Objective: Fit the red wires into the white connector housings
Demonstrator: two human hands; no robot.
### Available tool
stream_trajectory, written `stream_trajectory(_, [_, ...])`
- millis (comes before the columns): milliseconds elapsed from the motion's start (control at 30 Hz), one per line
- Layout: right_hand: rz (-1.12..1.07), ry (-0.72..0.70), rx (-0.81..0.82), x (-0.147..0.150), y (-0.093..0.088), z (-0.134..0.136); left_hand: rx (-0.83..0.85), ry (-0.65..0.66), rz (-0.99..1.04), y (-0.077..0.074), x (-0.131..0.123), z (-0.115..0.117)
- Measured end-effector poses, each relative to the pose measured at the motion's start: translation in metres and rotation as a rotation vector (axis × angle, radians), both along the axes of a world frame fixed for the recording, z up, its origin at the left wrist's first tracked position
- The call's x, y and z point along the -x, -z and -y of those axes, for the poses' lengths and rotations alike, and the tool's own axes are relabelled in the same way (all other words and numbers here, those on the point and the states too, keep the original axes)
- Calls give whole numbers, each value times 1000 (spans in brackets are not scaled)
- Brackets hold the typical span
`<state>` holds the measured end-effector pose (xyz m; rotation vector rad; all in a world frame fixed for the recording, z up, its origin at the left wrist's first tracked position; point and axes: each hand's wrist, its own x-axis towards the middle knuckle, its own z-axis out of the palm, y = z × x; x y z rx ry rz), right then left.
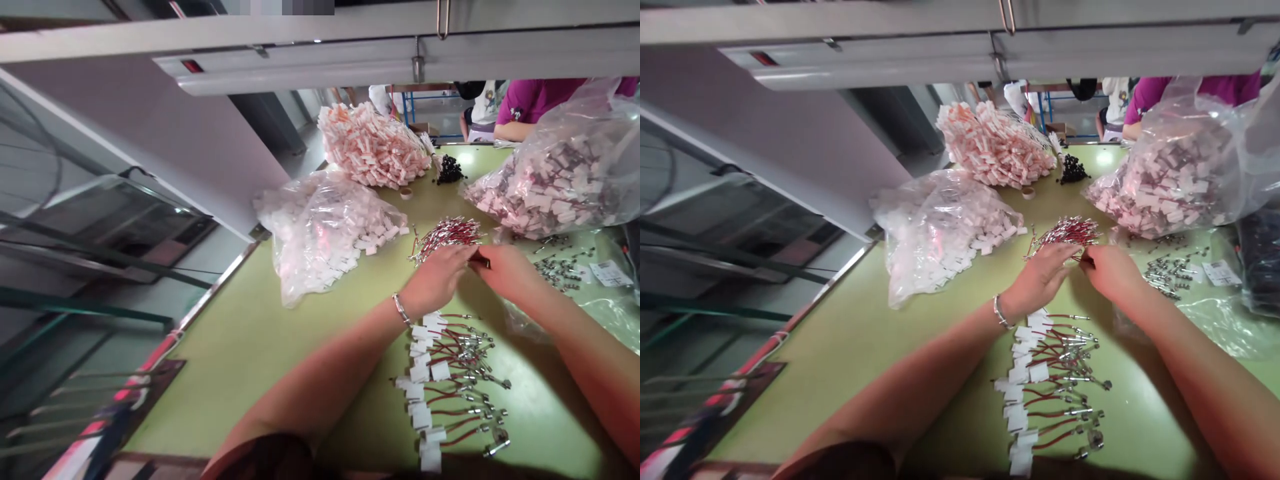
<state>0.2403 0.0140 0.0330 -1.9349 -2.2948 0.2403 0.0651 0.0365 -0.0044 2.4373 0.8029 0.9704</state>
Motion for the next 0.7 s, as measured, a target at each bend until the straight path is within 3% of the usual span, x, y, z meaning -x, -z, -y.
stream_trajectory(167, [-278,-47,-28,10,8,3,-52,13,-266,8,4,-5])
stream_trajectory(333, [-503,10,12,25,20,6,14,-75,-237,10,16,-12])
stream_trajectory(433, [-554,69,50,19,14,2,138,-114,-168,9,26,-20])
stream_trajectory(567, [-368,121,26,-28,-15,-4,203,-137,-83,8,33,-24])
stream_trajectory(667, [118,135,225,-70,-29,-5,207,-235,18,6,33,-23])
stream_trajectory(700, [181,144,257,-80,-30,-4,227,-265,70,5,32,-23])
